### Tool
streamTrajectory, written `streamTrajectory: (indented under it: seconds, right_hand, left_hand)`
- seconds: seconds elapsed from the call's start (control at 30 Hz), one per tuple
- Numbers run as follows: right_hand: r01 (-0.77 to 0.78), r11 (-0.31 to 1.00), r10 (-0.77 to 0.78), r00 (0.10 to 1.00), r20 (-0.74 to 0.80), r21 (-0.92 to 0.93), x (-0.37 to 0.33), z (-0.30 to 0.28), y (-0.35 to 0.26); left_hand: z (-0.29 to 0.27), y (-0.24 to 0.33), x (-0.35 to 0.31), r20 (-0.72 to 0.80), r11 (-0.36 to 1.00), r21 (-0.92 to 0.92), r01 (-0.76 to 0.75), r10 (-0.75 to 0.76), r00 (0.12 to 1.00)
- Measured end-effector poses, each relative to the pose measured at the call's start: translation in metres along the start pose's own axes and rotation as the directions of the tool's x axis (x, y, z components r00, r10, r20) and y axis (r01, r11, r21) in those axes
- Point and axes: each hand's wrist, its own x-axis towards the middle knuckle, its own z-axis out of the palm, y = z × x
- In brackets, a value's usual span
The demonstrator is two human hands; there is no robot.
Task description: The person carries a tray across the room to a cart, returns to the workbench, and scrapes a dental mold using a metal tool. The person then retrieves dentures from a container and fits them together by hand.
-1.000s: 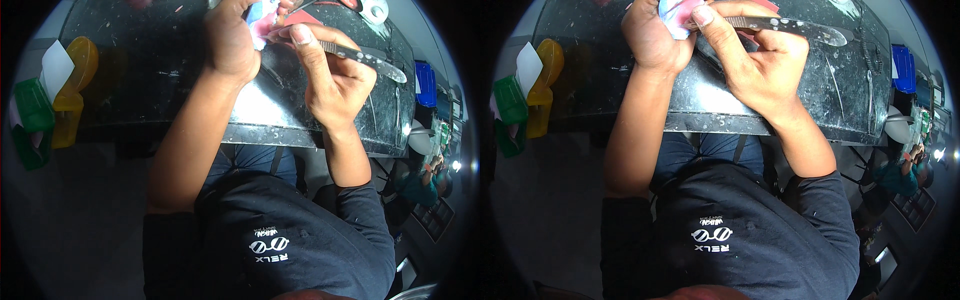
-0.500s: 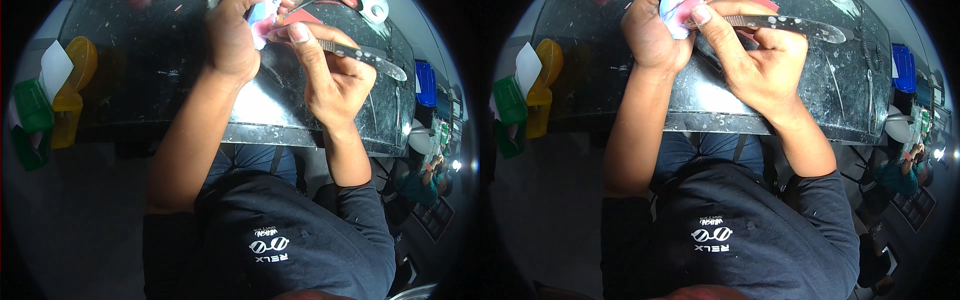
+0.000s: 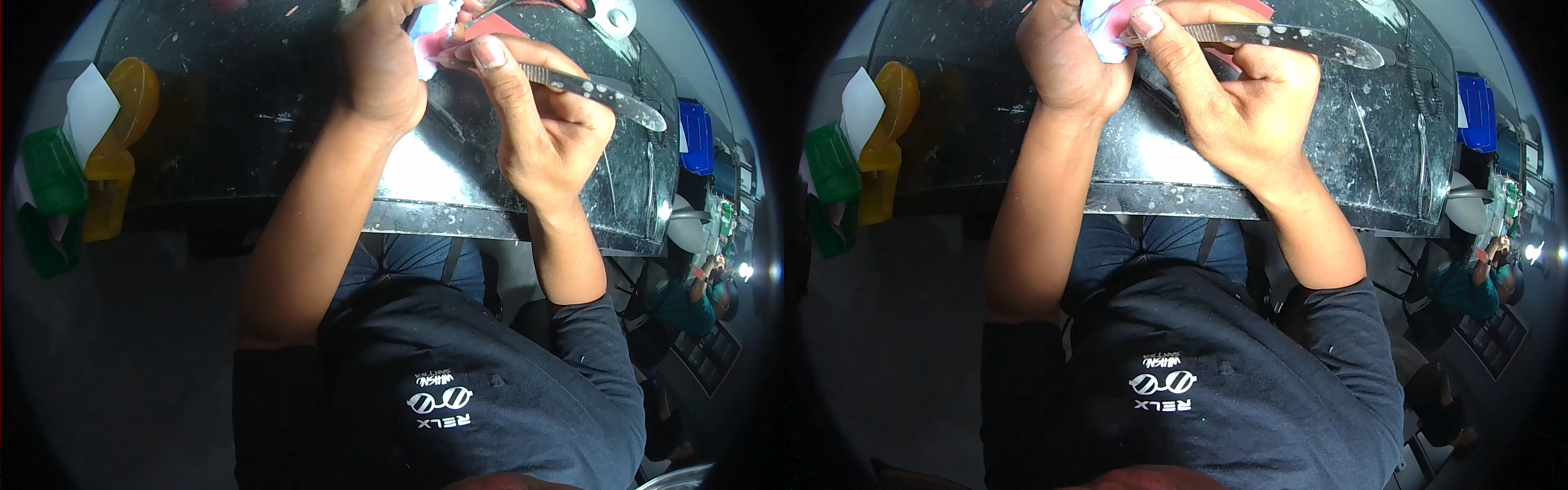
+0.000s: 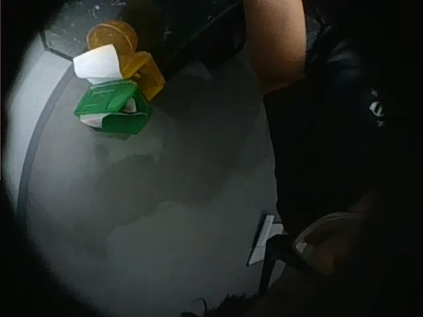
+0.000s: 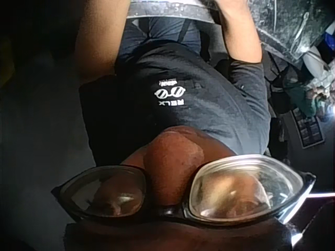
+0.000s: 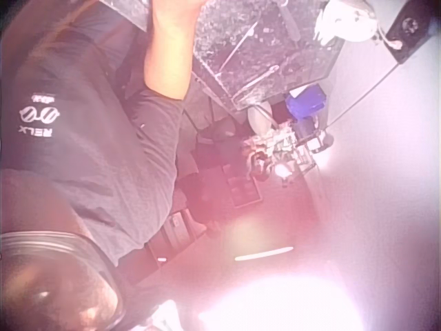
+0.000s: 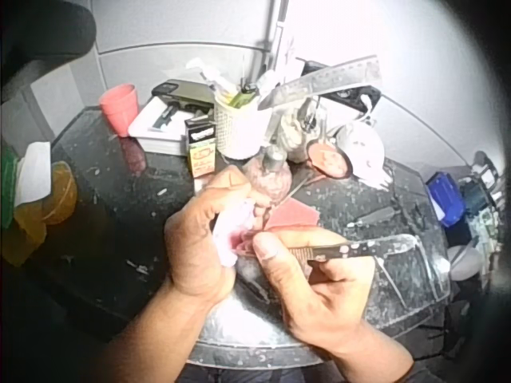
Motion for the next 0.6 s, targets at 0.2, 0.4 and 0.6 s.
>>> streamTrajectory:
  seconds: [0.2, 0.4, 0.6]
  right_hand:
    - [-0.001, 0.987, 0.001, 1.0, -0.004, -0.162, -0.001, -0.006, 0.002]
    - [0.018, 0.998, -0.018, 1.0, 0.009, -0.062, -0.001, -0.004, 0.001]
    - [0.036, 0.999, -0.036, 0.999, -0.013, -0.021, 0.0, -0.002, 0.002]
  left_hand:
    - [-0.003, -0.003, 0.001, -0.001, 0.991, 0.124, -0.056, 0.056, 0.998]
    - [0.003, 0.002, 0.0, -0.018, 0.996, 0.087, 0.038, -0.037, 0.999]
    - [0.004, -0.004, 0.0, -0.084, 0.996, 0.09, 0.011, -0.003, 0.996]
